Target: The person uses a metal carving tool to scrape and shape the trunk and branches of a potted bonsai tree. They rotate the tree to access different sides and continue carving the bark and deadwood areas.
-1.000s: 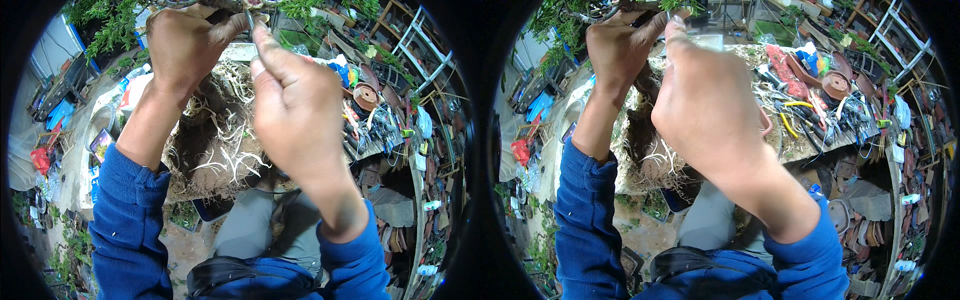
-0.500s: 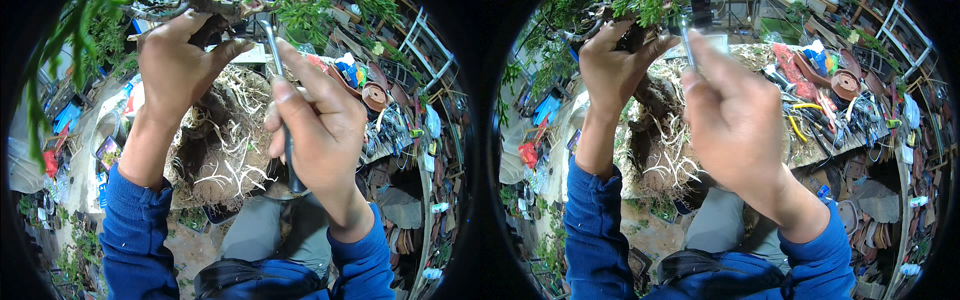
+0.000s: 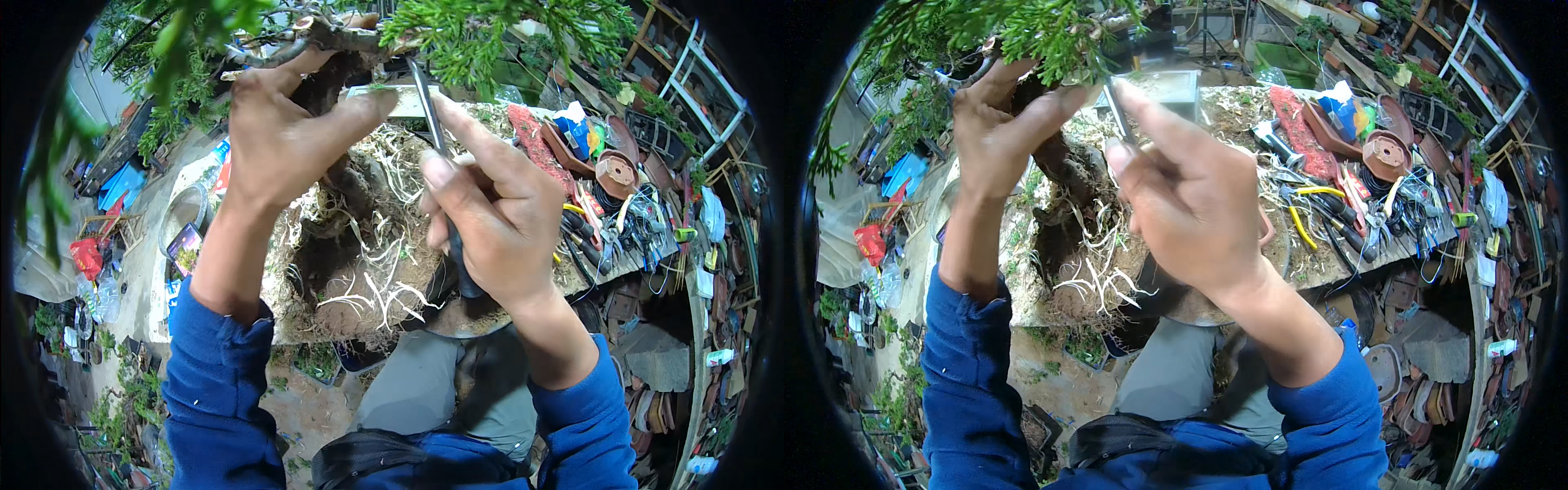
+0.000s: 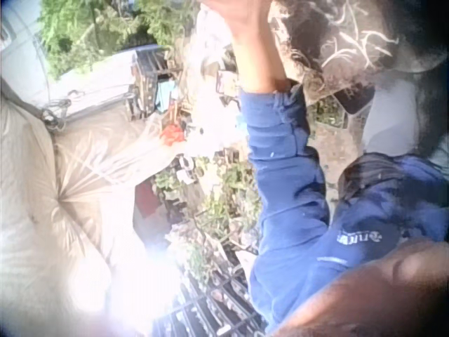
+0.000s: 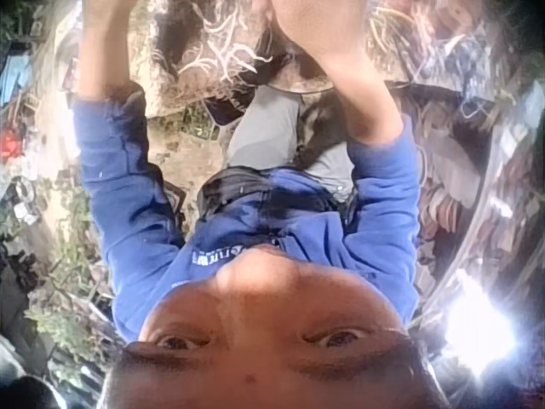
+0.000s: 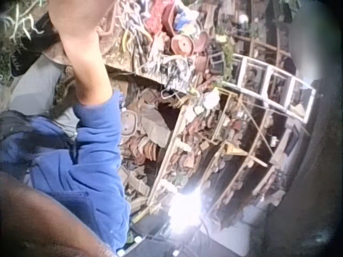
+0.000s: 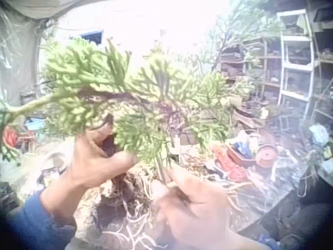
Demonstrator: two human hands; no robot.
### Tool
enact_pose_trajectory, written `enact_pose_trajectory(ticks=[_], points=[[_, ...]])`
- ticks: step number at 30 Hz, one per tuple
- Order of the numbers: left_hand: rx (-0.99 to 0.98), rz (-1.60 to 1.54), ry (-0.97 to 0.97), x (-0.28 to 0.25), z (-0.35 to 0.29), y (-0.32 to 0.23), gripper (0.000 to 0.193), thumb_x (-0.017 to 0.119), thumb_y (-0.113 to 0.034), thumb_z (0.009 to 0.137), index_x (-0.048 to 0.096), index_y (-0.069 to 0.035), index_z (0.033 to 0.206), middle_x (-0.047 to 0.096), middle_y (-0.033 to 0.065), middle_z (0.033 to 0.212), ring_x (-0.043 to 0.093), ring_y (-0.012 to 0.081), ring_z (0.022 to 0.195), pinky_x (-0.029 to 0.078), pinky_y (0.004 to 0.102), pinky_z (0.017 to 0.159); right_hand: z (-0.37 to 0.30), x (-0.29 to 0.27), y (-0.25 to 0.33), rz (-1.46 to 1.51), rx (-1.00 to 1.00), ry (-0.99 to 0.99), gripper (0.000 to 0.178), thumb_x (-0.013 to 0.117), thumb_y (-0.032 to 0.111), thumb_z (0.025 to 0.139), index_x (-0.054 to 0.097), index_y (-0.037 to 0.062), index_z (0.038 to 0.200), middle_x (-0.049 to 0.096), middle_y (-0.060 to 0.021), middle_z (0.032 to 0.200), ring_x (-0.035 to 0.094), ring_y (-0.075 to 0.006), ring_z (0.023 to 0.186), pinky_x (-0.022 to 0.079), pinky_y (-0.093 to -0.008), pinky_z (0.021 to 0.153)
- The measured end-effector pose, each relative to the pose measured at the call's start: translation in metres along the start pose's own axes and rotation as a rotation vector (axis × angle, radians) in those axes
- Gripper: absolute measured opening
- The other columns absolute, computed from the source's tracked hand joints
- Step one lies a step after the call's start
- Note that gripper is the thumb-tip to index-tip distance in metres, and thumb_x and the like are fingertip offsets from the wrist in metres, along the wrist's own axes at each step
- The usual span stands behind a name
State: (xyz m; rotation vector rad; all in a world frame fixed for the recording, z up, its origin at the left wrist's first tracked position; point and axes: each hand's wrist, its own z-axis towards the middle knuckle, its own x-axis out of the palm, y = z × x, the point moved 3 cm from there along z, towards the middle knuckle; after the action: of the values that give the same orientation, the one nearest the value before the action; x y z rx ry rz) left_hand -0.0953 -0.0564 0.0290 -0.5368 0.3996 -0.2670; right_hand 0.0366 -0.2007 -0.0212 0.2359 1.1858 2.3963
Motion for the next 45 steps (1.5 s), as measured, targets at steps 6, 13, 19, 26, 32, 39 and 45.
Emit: enact_pose_trajectory(ticks=[6,13,19,26,32,39,45], points=[[-0.089,-0.012,0.119,0.005,0.002,-0.008,0.042,0.083,-0.023,0.087,0.071,0.000,0.120,0.075,0.0062,0.103,0.069,0.0131,0.093,0.056,0.0288,0.085,0.007,0.009,-0.013,-0.026,-0.177,-0.052,0.043,0.068,0.002,0.097,0.062,-0.0014,0.139,0.069,-0.0077,0.074,0.060,-0.0086,0.055,0.048,-0.0222,0.050],[0.000,-0.127,0.085,0.012,0.003,0.001,0.033,0.080,-0.017,0.093,0.069,0.000,0.120,0.074,0.0061,0.106,0.070,0.0128,0.095,0.057,0.0278,0.085,0.008,0.008,-0.014,-0.009,-0.161,-0.037,0.042,0.069,0.003,0.097,0.062,-0.0042,0.138,0.069,-0.0084,0.073,0.059,-0.0093,0.053,0.048,-0.0221,0.049],[-0.011,0.004,0.088,0.005,0.003,0.005,0.031,0.081,-0.019,0.092,0.073,0.001,0.114,0.075,0.0062,0.104,0.070,0.0115,0.092,0.058,0.0271,0.082,0.010,0.010,-0.013,0.017,-0.156,-0.039,0.040,0.069,0.003,0.097,0.063,-0.0053,0.136,0.068,-0.0093,0.073,0.059,-0.0103,0.053,0.047,-0.0225,0.048],[0.080,0.157,0.073,0.008,0.006,0.001,0.038,0.088,-0.018,0.085,0.074,0.001,0.114,0.076,0.0049,0.105,0.069,0.0104,0.092,0.056,0.0261,0.081,0.007,0.009,-0.014,0.178,0.081,0.002,0.038,0.067,0.001,0.098,0.063,-0.0052,0.135,0.067,-0.0092,0.072,0.058,-0.0108,0.051,0.046,-0.0230,0.047],[0.121,0.126,0.052,0.011,0.005,-0.007,0.040,0.092,-0.019,0.080,0.074,0.002,0.109,0.076,0.0065,0.103,0.069,0.0124,0.095,0.055,0.0275,0.085,0.005,0.008,-0.014,0.170,-0.060,0.007,0.037,0.066,0.001,0.099,0.063,-0.0055,0.135,0.067,-0.0100,0.072,0.058,-0.0112,0.051,0.046,-0.0233,0.046],[0.112,0.069,0.033,0.012,0.005,-0.012,0.036,0.089,-0.019,0.084,0.074,0.002,0.110,0.076,0.0064,0.102,0.070,0.0132,0.093,0.057,0.0289,0.085,0.008,0.007,-0.017,0.150,-0.139,0.012,0.037,0.066,0.000,0.098,0.063,-0.0070,0.134,0.067,-0.0104,0.074,0.058,-0.0108,0.052,0.046,-0.0228,0.046],[0.097,0.110,0.056,0.011,0.005,-0.003,0.034,0.087,-0.015,0.085,0.073,0.001,0.112,0.076,0.0058,0.100,0.070,0.0128,0.087,0.057,0.0275,0.079,0.012,0.007,-0.014,0.156,-0.018,0.005,0.034,0.066,0.002,0.099,0.064,-0.0083,0.131,0.067,-0.0099,0.073,0.058,-0.0111,0.050,0.046,-0.0229,0.045]])
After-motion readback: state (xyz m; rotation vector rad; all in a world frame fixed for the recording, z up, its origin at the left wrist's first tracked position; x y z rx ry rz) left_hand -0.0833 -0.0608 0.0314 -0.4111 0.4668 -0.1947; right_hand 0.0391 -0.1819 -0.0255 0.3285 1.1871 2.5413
